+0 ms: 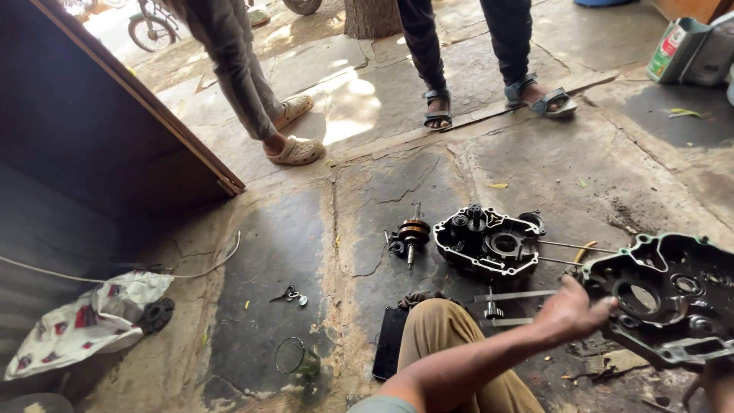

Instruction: The person sits on the workshop floor working on a motorcycle engine crankcase. They hold the crankcase halves together, thread long metal rods through the case, and use a flat file to work the mating surface and edges of the casing, repositioning the case between passes.

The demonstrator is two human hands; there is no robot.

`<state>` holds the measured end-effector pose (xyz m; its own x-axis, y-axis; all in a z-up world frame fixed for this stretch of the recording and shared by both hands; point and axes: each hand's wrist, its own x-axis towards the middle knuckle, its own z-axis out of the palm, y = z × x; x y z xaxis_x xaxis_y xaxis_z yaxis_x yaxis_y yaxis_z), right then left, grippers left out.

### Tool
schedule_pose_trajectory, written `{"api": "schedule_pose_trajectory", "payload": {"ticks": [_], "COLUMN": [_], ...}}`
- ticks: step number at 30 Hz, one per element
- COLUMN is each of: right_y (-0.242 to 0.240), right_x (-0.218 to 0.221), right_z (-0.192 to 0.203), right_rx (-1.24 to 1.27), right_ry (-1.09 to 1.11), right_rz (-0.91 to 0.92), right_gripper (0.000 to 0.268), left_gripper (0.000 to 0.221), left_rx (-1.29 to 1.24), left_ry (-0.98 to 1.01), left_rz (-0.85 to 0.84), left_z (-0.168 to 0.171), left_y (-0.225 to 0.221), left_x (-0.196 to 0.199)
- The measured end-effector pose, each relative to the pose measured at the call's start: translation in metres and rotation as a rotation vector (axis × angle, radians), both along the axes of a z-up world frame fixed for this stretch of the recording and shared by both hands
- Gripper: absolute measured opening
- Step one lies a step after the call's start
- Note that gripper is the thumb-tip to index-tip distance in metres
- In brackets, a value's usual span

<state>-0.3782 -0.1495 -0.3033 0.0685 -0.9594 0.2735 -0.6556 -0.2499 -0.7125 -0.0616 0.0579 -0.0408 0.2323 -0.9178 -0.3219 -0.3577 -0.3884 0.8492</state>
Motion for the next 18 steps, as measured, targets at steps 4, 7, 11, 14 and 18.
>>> {"api": "schedule_pose_trajectory", "payload": {"ticks": [4, 7, 11, 14, 18], "right_y": [0.009, 0.008, 0.066, 0.095, 0.123], "right_x": [-0.034, -0.049, -0.058, -0.047, -0.037], "right_z": [-0.02, -0.044, 0.065, 0.142, 0.178], "right_rx": [0.042, 0.079, 0.21, 0.27, 0.196], "right_ry": [-0.053, -0.084, 0.026, -0.574, -1.226], "right_rz": [-0.017, -0.08, -0.312, -0.237, -0.105], "right_gripper": [0.028, 0.03, 0.049, 0.032, 0.022], "left_gripper": [0.11, 0.097, 0.099, 0.069, 0.032], "left_rx": [-0.117, -0.177, -0.249, -0.268, -0.361], "left_ry": [-0.029, -0.009, -0.338, -0.45, -0.662], "left_rz": [-0.077, -0.174, -0.278, -0.245, -0.291], "left_z": [-0.051, -0.064, -0.071, -0.051, -0.06], "left_y": [0.001, 0.016, 0.013, 0.027, 0.029], "left_x": [-0.021, -0.023, -0.022, -0.015, -0.006]}}
